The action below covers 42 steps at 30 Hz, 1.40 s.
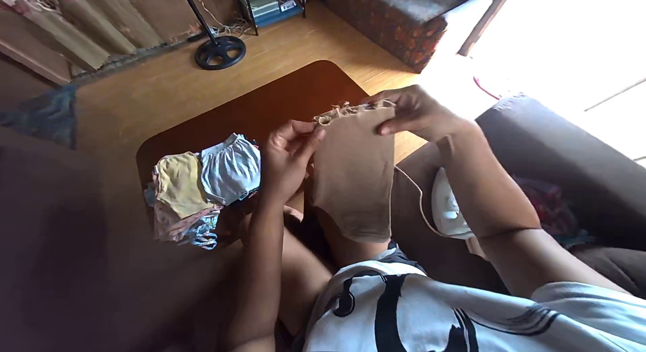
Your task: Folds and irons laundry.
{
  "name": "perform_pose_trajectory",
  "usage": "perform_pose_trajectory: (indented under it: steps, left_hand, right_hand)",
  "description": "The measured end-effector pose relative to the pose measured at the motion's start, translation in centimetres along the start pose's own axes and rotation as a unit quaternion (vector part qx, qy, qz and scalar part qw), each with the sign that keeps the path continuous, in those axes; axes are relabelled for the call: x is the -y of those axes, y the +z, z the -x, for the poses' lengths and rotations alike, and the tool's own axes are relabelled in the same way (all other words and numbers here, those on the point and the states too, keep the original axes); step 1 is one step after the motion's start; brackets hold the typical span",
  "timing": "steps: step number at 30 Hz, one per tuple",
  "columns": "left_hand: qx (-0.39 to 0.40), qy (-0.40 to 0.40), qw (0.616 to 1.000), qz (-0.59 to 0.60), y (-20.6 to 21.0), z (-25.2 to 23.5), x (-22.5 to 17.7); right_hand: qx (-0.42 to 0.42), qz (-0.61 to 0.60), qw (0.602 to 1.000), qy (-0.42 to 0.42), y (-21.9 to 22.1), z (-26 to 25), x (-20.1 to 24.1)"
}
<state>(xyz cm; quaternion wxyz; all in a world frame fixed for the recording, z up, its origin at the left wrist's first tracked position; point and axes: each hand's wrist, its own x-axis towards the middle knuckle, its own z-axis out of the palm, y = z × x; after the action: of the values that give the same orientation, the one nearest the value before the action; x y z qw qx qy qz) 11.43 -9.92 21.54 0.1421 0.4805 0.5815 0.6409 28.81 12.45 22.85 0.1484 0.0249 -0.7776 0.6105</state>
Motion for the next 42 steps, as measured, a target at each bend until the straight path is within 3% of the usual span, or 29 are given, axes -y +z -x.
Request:
perform_pose_trajectory:
  steps: [3,5,10,12,16,19,22,26,28,32,36,42]
  left_hand:
    - [-0.002,-0.092,0.994,-0.050,-1.6,-5.2,5.0]
    - [-0.007,-0.090,0.993,-0.076,-2.9,-8.9,7.8]
    - [-0.044,0.057,0.988,-0.136,-5.5,-16.2,9.8]
    - [-0.045,0.085,0.984,-0.151,-6.2,-17.2,11.5]
    - [-0.030,0.027,0.985,-0.169,-5.3,-13.7,18.1]
    - [0.016,-0.057,0.975,-0.213,-3.1,-6.4,24.4]
    - [0.111,-0.149,0.953,-0.238,-0.3,0.7,28.4]
    - [0.194,-0.163,0.942,-0.219,1.8,5.8,29.8]
    - [0.183,-0.148,0.945,-0.225,1.5,5.8,29.9]
    - [0.079,-0.166,0.953,-0.241,-0.4,2.0,30.2]
    - [0.026,-0.252,0.920,-0.299,-2.6,-2.4,32.5]
    - [0.079,-0.392,0.869,-0.290,-3.2,-5.3,32.7]
  right_hand:
    - [-0.028,0.021,0.994,0.102,-1.7,-6.2,-4.3]
    - [-0.073,0.068,0.987,0.129,-2.8,-10.6,-6.2]
    - [-0.142,0.240,0.960,-0.027,-5.3,-18.2,-7.5]
    - [-0.154,0.276,0.948,-0.047,-5.3,-19.5,-8.6]
    - [-0.144,0.300,0.942,0.025,-3.1,-19.1,-14.7]
    - [-0.095,0.303,0.941,0.115,-0.4,-15.1,-21.8]
    - [-0.027,0.298,0.930,0.212,2.5,-9.3,-27.6]
    - [0.038,0.267,0.904,0.332,4.3,-3.9,-29.8]
    - [0.040,0.261,0.890,0.372,3.9,-3.6,-29.2]
    - [-0.075,0.275,0.905,0.315,2.2,-6.9,-29.2]
    - [-0.163,0.257,0.905,0.297,1.7,-15.0,-31.6]
    - [-0.198,0.259,0.855,0.403,2.0,-26.8,-36.6]
